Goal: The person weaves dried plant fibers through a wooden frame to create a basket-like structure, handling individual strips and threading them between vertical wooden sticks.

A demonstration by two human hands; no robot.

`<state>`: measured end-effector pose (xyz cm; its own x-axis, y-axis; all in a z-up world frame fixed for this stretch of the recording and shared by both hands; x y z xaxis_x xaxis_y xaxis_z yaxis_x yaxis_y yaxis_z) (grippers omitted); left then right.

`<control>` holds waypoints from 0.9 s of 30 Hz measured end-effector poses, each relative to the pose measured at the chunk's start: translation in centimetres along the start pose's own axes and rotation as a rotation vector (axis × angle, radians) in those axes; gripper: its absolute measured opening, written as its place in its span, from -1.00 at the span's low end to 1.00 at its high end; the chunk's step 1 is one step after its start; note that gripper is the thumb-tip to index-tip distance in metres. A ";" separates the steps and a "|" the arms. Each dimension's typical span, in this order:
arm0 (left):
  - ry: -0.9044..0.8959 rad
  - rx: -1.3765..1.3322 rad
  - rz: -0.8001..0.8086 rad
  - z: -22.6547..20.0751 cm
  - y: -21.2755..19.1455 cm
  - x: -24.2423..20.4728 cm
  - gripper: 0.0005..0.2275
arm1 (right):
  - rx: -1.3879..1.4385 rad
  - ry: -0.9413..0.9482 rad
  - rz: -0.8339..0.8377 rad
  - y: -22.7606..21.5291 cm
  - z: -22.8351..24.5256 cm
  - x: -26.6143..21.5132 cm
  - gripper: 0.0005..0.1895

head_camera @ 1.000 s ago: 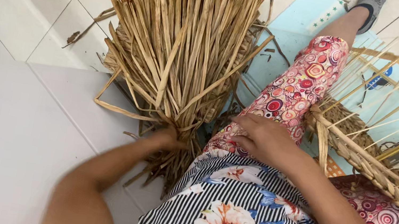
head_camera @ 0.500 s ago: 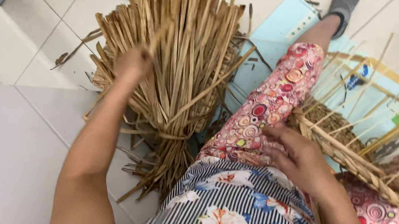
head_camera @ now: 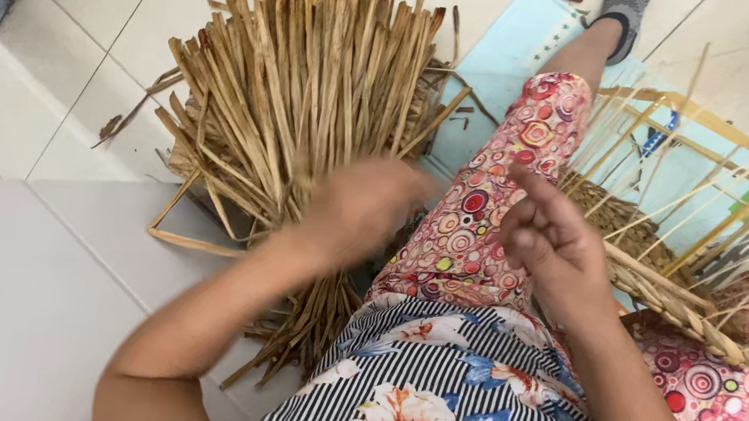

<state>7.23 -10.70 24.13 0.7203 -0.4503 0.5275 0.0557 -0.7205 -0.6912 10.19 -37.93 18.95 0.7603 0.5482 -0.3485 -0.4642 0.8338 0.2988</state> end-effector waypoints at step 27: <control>-0.538 -0.953 -0.269 -0.8 9.3 9.8 -0.89 | -0.848 0.154 -0.793 -11.6 6.7 -17.7 -0.65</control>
<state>14.27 -22.22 23.29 0.9818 -0.0993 0.1618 -0.1303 -0.9724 0.1936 5.14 -57.74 27.58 0.9370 -0.1914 -0.2923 -0.0830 0.6908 -0.7183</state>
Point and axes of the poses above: each hand's wrist, its own x-axis towards the middle knuckle, its own y-axis out of the palm, z = x × y, the point moved 2 cm from there along x, towards the middle knuckle, and after that the axes turned 13 degrees about y, right-handed, at the moved point
